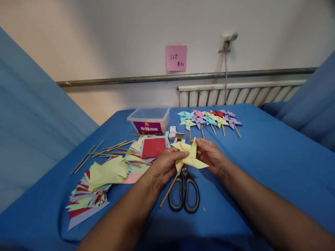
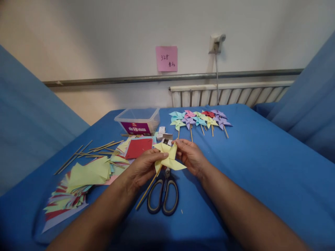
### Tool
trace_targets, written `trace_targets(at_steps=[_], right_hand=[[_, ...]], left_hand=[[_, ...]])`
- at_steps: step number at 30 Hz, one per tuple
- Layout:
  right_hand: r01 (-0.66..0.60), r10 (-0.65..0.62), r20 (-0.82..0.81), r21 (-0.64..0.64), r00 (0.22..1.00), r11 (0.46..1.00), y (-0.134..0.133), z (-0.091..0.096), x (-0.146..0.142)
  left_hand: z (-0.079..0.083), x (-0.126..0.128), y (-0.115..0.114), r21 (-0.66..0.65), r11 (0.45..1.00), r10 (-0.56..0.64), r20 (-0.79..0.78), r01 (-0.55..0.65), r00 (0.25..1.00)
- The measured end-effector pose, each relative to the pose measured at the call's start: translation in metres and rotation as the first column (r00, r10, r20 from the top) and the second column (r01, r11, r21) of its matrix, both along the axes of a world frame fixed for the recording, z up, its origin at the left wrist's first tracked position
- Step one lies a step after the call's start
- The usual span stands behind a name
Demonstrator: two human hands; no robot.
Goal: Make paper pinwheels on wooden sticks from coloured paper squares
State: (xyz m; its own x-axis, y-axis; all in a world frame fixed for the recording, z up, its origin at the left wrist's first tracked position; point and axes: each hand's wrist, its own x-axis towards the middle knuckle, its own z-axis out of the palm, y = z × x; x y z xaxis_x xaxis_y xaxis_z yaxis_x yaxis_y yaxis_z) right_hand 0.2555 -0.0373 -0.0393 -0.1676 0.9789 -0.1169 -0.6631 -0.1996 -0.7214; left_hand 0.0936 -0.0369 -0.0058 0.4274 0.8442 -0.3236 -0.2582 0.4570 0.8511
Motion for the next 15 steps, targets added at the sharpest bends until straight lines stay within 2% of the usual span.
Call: trace_targets(at_steps=[6,11,15], right_hand=[[-0.035,0.036,-0.063,0.018,0.997,0.999,0.002,-0.004,0.003],[0.068,-0.068,-0.046,0.006,0.997,0.998,0.009,-0.007,0.006],[0.164,-0.162,0.019,-0.128,0.987,0.978,0.013,-0.013,0.007]], left_hand=[[0.001,0.000,-0.001,-0.036,0.999,-0.004,0.011,0.005,1.000],[0.001,0.001,0.000,-0.031,1.000,-0.003,0.004,0.003,1.000],[0.001,-0.002,0.005,-0.005,0.990,0.141,0.028,-0.141,0.990]])
